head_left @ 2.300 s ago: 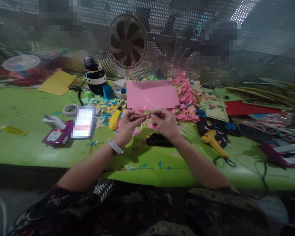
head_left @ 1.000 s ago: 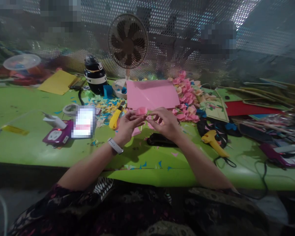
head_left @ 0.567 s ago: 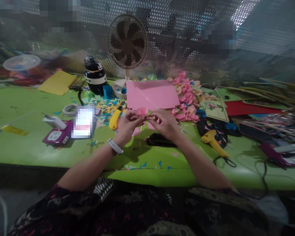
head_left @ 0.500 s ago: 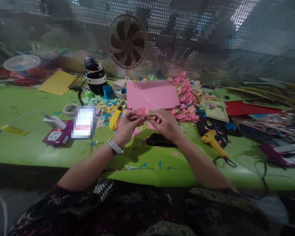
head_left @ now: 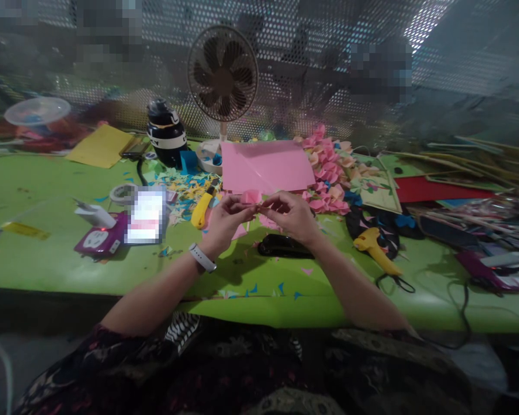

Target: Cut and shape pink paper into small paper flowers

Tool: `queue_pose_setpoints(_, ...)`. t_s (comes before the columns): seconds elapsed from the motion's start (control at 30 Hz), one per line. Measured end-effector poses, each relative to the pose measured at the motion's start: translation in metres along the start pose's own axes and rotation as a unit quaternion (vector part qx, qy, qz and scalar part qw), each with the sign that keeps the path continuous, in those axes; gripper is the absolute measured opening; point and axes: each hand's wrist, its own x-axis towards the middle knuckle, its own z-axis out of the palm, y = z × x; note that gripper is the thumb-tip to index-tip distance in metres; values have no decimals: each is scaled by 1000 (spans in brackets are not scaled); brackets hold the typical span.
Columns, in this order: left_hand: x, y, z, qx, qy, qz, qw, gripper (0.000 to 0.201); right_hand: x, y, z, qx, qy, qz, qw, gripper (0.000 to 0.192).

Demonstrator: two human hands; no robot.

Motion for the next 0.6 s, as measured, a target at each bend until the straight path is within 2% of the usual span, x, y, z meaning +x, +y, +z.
queue_pose_setpoints(0.23, 0, 1, 2, 6, -17, 0, 1000, 46, 2, 10, -2, 95, -44, 52, 993, 40)
queue_pose_setpoints(0.6, -1, 2, 1, 7, -48, 4, 999, 43, 3, 8, -4, 140, -76, 82, 984, 44)
